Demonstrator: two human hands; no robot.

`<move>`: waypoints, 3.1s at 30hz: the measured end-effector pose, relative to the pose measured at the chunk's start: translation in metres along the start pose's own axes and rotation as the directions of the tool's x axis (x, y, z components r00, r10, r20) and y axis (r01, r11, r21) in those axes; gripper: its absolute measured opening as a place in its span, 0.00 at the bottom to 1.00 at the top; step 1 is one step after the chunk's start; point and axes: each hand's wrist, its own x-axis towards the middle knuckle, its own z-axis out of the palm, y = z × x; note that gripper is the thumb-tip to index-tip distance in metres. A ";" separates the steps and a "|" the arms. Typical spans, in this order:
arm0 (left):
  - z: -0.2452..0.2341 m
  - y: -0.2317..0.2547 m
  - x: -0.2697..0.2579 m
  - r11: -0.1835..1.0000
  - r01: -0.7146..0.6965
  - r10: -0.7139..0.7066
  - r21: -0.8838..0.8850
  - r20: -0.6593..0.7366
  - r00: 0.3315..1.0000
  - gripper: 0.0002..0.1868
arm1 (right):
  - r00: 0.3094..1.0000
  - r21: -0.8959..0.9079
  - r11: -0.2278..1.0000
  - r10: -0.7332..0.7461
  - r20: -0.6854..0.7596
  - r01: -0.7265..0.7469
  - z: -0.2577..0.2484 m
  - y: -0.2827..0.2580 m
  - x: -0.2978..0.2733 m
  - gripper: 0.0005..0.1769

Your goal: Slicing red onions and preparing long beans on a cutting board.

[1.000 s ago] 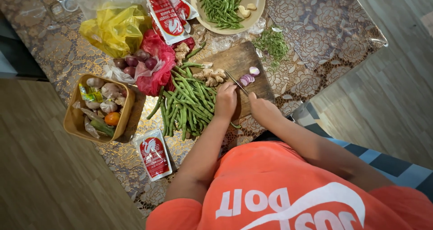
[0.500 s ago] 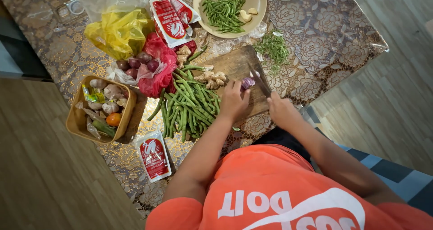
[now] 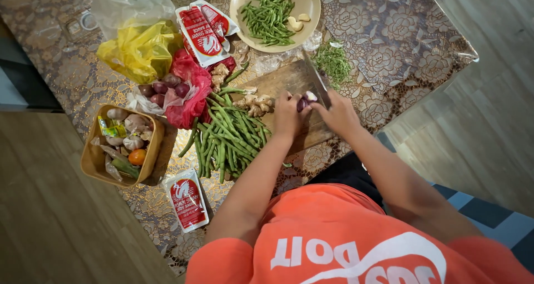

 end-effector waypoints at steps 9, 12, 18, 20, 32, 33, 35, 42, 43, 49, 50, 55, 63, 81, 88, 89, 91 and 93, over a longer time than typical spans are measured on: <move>-0.031 0.006 0.025 0.988 -0.095 0.087 -0.124 -0.072 0.994 0.12 | 0.912 0.269 0.881 0.328 0.246 -0.389 -0.009 -0.007 0.043 0.14; -0.025 0.010 0.046 0.983 -0.141 0.119 -0.121 -0.172 0.978 0.11 | 0.901 0.399 0.808 0.374 0.220 -0.433 -0.012 0.009 0.045 0.14; 0.004 0.000 0.091 0.987 -0.007 -0.008 -0.160 -0.095 0.995 0.19 | 0.863 0.592 0.636 0.442 0.244 -0.494 -0.025 0.003 0.048 0.13; -0.008 0.009 0.094 0.988 -0.030 0.016 -0.149 -0.094 0.995 0.23 | 0.857 0.601 0.621 0.446 0.257 -0.503 -0.026 0.004 0.048 0.13; -0.043 -0.009 -0.005 0.947 -0.231 0.244 -0.225 0.031 0.969 0.05 | 0.816 0.589 0.567 0.435 0.381 -0.577 -0.003 0.004 0.024 0.16; -0.039 -0.010 -0.013 0.925 -0.286 0.306 -0.248 0.043 0.951 0.06 | 0.816 0.591 0.564 0.441 0.375 -0.577 -0.003 0.004 0.023 0.16; -0.045 0.002 -0.008 0.937 -0.268 0.284 -0.223 0.039 0.958 0.05 | 0.818 0.591 0.569 0.451 0.356 -0.571 -0.008 -0.003 0.020 0.15; 0.009 -0.026 0.040 0.960 -0.236 0.239 -0.148 0.004 0.971 0.07 | 0.812 0.637 0.531 0.507 0.289 -0.559 -0.029 -0.005 0.010 0.13; 0.004 -0.020 0.045 0.960 -0.239 0.242 -0.149 0.005 0.970 0.07 | 0.812 0.638 0.531 0.509 0.287 -0.558 -0.030 -0.002 0.010 0.13; -0.008 -0.003 0.065 0.977 -0.167 0.170 -0.132 0.013 0.985 0.08 | 0.825 0.654 0.532 0.492 0.279 -0.538 -0.025 0.003 0.011 0.13; -0.013 0.002 0.067 0.962 -0.263 0.259 -0.078 -0.062 0.964 0.12 | 0.823 0.648 0.533 0.487 0.290 -0.544 -0.024 0.003 0.011 0.13; -0.044 0.030 0.068 0.928 -0.372 0.372 0.024 -0.143 0.917 0.23 | 0.808 0.601 0.550 0.485 0.335 -0.580 -0.020 -0.001 0.014 0.12; -0.042 0.010 -0.012 0.847 -0.272 0.303 -0.456 -0.005 0.953 0.18 | 0.750 0.563 0.497 0.476 0.459 -0.660 0.011 -0.012 -0.001 0.14; -0.054 0.002 -0.039 0.927 -0.219 0.228 -0.305 -0.006 0.974 0.18 | 0.944 -0.111 0.987 0.141 0.298 -0.112 0.011 0.010 -0.084 0.12; -0.048 0.006 -0.039 0.942 -0.254 0.254 -0.221 -0.030 0.967 0.17 | 0.920 -0.253 0.959 0.207 0.333 -0.125 0.015 0.008 -0.084 0.10; -0.047 0.005 -0.039 0.939 -0.263 0.259 -0.221 -0.049 0.965 0.17 | 0.923 -0.273 0.956 0.199 0.330 -0.109 0.023 0.017 -0.087 0.09; -0.048 0.006 -0.041 0.937 -0.272 0.263 -0.221 -0.067 0.962 0.18 | 0.924 -0.293 0.951 0.194 0.328 -0.095 0.034 0.026 -0.091 0.07; -0.051 0.009 -0.039 0.938 -0.246 0.240 -0.243 -0.053 0.969 0.17 | 0.933 -0.301 0.951 0.171 0.316 -0.073 0.037 0.028 -0.092 0.06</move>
